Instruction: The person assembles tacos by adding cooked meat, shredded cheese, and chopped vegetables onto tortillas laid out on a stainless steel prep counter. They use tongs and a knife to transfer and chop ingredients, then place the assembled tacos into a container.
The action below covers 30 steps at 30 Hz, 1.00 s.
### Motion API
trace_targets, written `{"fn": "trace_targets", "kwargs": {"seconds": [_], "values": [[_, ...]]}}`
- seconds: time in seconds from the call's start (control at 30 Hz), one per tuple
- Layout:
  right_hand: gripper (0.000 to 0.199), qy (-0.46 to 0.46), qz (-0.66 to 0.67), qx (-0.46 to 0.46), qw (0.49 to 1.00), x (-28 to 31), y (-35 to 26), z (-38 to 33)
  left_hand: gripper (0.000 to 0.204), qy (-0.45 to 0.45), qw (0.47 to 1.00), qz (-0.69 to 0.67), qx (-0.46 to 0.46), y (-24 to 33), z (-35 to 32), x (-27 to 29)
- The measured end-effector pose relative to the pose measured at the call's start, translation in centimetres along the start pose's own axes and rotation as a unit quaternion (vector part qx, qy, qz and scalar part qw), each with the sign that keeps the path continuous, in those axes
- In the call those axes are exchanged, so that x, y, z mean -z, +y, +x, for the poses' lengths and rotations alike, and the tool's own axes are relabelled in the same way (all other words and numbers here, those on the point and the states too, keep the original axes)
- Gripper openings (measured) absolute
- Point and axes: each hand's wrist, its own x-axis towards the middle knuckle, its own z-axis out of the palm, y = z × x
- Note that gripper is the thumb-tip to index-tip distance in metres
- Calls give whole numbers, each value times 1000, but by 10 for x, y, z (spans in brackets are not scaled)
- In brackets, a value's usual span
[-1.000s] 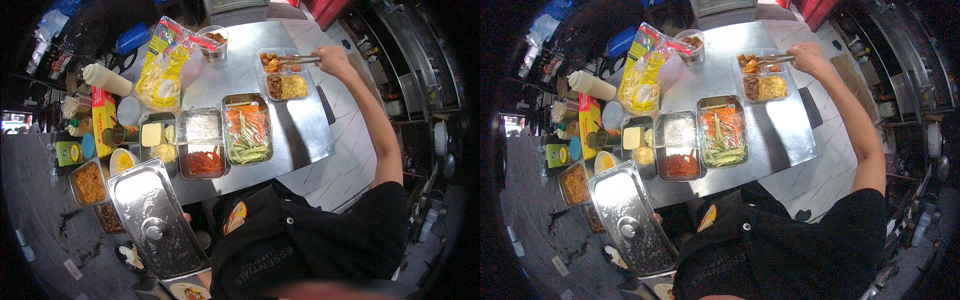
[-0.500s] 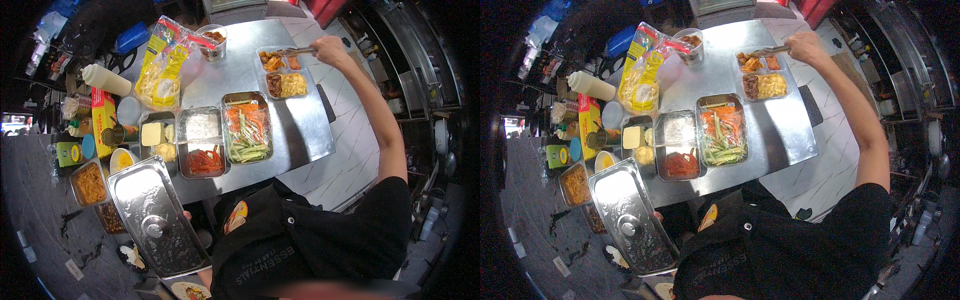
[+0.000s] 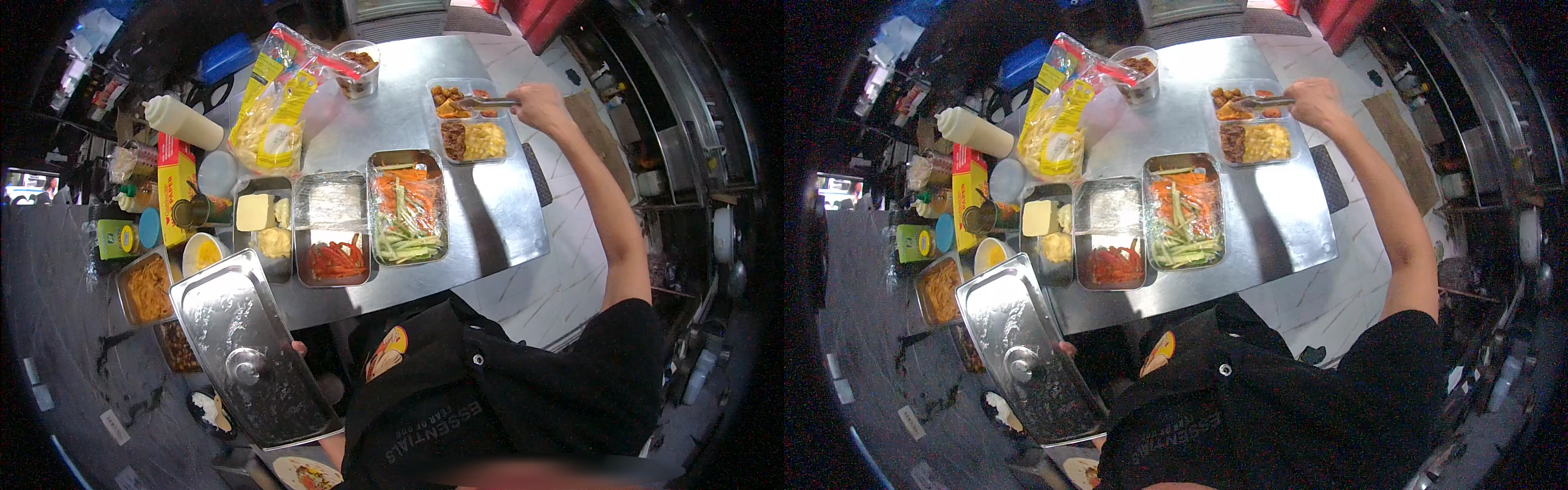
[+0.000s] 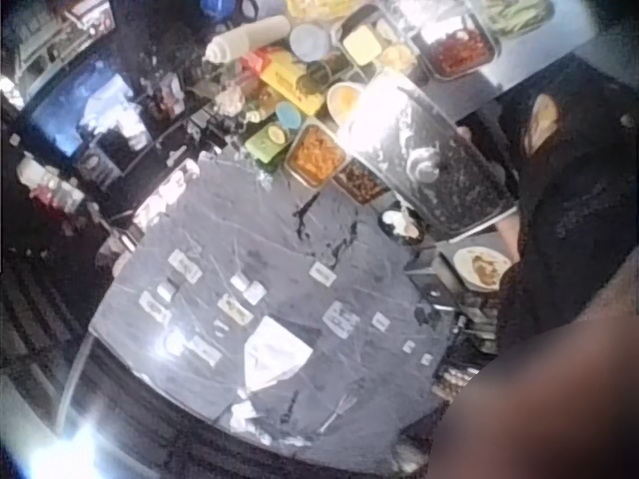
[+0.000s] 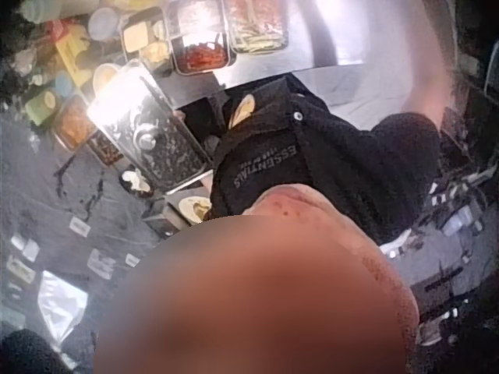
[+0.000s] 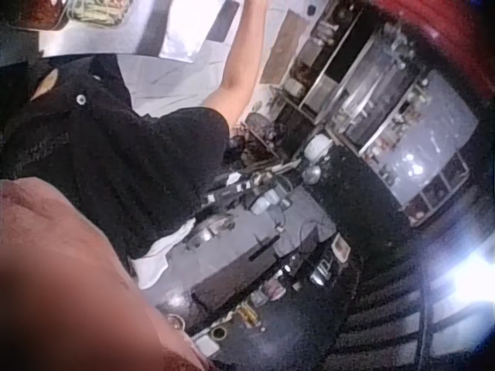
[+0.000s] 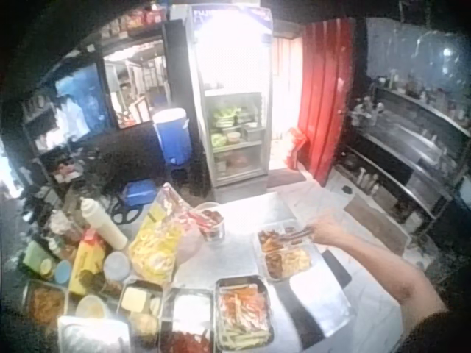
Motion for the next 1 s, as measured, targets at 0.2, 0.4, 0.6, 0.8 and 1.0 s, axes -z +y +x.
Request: {"fn": "trace_targets", "kwargs": {"seconds": [0.2, 0.4, 0.6, 0.8, 1.0], "values": [[44, 36, 190, -131, 972, -10, 7, -51, 40, 0, 1000, -27, -14, 4, -8, 4], [48, 70, 593, -309, 740, -133, -23, -96, 40, -26, 992, -120, -15, 13, -13, -7], [41, 103, 756, -340, 549, -205, -36, -17, 40, -56, 975, -216, -5, 16, -17, -11], [37, 20, 769, -342, 540, -275, 0, 50, 47, -70, 966, -249, 26, 10, -36, 23], [14, -85, 766, -243, 589, -293, 81, 141, 53, 7, 953, -299, -54, -11, -76, 44]]}}
